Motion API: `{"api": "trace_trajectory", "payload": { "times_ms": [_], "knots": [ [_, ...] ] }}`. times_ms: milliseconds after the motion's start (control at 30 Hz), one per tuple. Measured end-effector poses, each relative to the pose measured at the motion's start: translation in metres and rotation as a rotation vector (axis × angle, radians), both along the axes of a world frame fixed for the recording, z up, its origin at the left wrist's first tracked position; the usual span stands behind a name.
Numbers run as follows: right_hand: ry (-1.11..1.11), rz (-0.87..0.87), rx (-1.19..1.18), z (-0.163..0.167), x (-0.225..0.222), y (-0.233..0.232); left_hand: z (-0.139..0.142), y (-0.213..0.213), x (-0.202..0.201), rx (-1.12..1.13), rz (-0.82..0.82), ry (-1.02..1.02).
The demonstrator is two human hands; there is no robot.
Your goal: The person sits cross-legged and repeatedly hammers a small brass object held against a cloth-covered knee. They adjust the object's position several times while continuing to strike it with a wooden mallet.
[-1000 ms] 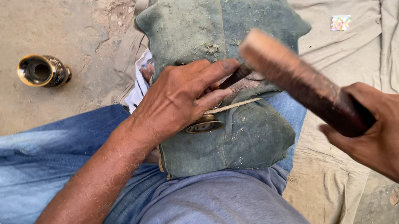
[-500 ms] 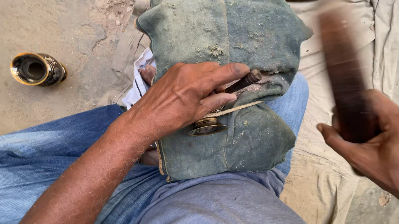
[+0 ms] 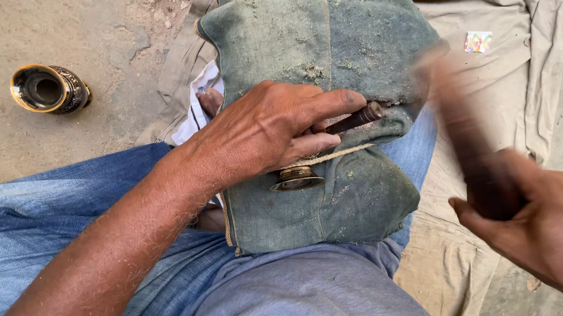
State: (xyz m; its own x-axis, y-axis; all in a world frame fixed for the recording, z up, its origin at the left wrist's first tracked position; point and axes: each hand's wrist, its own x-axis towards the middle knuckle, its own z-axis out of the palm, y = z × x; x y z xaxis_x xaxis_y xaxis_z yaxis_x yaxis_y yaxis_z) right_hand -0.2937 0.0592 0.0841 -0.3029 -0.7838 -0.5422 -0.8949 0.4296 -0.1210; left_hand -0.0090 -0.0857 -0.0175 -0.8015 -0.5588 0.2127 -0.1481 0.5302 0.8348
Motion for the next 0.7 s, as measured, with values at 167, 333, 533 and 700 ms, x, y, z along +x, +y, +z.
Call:
{"api": "trace_trajectory", "payload": {
  "times_ms": [167, 333, 533, 700],
  "knots": [
    [-0.037, -0.078, -0.050, -0.003, 0.000, 0.001, 0.002, -0.004, 0.001, 0.001, -0.037, -0.014],
    [-0.114, 0.054, -0.339, -0.005, -0.001, 0.004, 0.005, -0.008, 0.002, 0.038, -0.081, 0.001],
    [-0.156, 0.065, -0.367, -0.011, -0.005, 0.015, 0.004, -0.011, 0.002, 0.010, -0.097, 0.024],
    [-0.102, -0.004, -0.162, -0.013, -0.009, 0.018, 0.006, -0.014, 0.001, -0.003, -0.122, 0.057]
  ]
}}
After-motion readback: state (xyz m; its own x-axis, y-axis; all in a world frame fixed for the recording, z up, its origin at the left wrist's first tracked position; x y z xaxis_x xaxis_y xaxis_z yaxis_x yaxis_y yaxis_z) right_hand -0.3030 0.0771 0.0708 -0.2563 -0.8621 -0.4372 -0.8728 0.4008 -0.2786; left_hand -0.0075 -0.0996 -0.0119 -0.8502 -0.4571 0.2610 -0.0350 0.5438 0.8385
